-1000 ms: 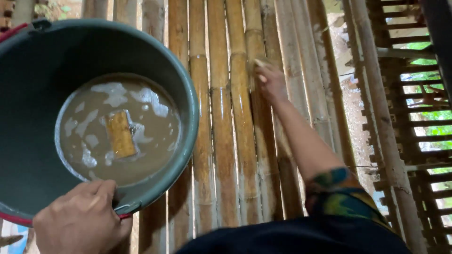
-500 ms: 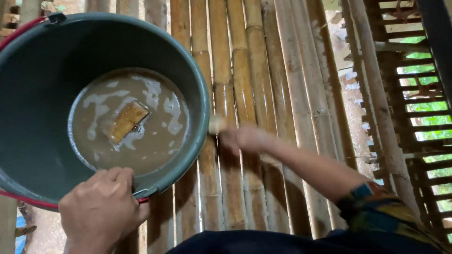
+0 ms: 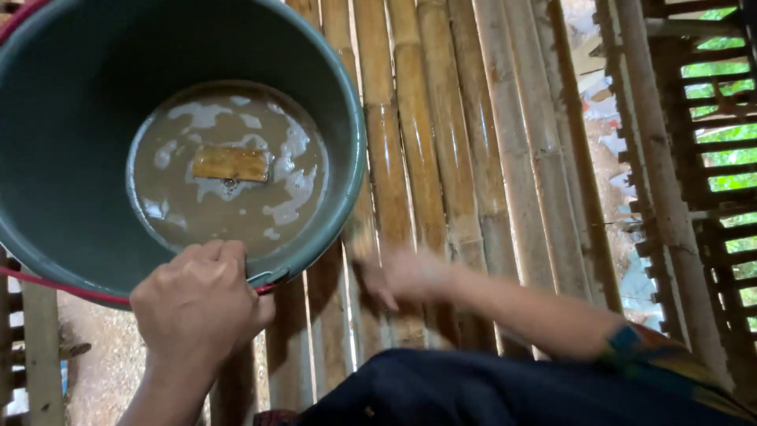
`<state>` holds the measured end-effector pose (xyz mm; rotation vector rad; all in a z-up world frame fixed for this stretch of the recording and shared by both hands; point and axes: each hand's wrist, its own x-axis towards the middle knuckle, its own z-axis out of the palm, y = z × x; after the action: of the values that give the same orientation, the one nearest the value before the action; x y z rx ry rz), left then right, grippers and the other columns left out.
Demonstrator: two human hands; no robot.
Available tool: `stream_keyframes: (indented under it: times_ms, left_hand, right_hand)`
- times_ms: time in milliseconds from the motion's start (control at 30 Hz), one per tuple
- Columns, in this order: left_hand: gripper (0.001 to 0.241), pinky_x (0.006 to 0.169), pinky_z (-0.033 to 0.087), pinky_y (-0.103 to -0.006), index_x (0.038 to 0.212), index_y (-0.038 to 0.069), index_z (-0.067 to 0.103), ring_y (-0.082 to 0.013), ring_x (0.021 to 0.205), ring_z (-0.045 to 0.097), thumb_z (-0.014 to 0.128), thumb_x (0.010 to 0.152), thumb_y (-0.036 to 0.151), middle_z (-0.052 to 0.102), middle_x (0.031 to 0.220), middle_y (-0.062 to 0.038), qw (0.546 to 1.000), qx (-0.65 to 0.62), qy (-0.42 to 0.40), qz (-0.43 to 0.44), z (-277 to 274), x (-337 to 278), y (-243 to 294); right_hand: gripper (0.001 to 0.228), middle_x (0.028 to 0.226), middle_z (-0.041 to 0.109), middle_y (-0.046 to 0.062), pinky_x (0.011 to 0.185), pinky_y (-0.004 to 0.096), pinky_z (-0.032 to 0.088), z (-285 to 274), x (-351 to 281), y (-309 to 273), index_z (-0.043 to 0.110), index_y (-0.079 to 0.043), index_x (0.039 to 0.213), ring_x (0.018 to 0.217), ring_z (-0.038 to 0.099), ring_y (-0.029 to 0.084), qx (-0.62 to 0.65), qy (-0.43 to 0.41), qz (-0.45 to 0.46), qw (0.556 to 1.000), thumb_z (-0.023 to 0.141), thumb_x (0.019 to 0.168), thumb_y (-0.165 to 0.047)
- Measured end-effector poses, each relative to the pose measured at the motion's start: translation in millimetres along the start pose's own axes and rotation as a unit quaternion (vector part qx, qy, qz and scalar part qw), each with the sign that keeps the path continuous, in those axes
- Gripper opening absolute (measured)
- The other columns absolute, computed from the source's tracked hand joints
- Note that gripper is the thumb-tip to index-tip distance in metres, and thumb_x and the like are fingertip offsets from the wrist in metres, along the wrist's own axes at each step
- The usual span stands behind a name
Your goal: A person uses a brush and soapy water from a bucket to scrub a floor made of bamboo slats.
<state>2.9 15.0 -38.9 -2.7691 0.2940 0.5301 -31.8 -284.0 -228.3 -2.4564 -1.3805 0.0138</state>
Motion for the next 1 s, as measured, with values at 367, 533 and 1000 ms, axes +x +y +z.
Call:
stream_keyframes:
  times_ms: [367, 533, 1000]
  left_hand:
    - [0.031, 0.053, 0.052, -0.0271, 0.091, 0.026, 0.065, -0.0109, 0.07, 0.062, 0.057, 0.079, 0.054, 0.063, 0.077, 0.009, 0.998, 0.023, 0.051, 0.003, 0.2, -1.2, 0.9]
    - [0.025, 0.05, 0.05, -0.0264, 0.084, 0.026, 0.065, -0.01, 0.062, 0.059, 0.06, 0.077, 0.049, 0.062, 0.071, 0.009, 0.995, 0.015, 0.099, 0.014, 9.0, -3.5, -0.7]
    - [0.029, 0.049, 0.055, -0.0243, 0.095, 0.029, 0.071, -0.0073, 0.059, 0.06, 0.065, 0.079, 0.053, 0.067, 0.074, 0.011, 0.996, 0.041, 0.072, 0.015, -2.5, -5.1, 3.7]
  right_hand:
    - [0.037, 0.078, 0.069, 0.011, 0.063, 0.032, 0.047, -37.7, 77.3, 187.0, 0.075, -0.018, 0.096, 0.085, 0.075, 0.019, 0.092, 0.274, 0.227, 0.93, 0.052, 0.069, -0.005]
    - [0.03, 0.07, 0.07, 0.002, 0.061, 0.033, 0.047, -47.8, 56.6, 109.7, 0.073, -0.018, 0.099, 0.07, 0.07, 0.021, 0.147, 0.094, 0.357, 0.918, 0.049, 0.081, -0.014]
    - [0.009, 0.096, 0.066, -0.009, 0.072, 0.025, 0.045, -1.7, -61.6, 179.5, 0.07, -0.022, 0.094, 0.091, 0.059, 0.007, 0.269, 0.249, 0.371, 0.853, 0.068, 0.09, -0.014]
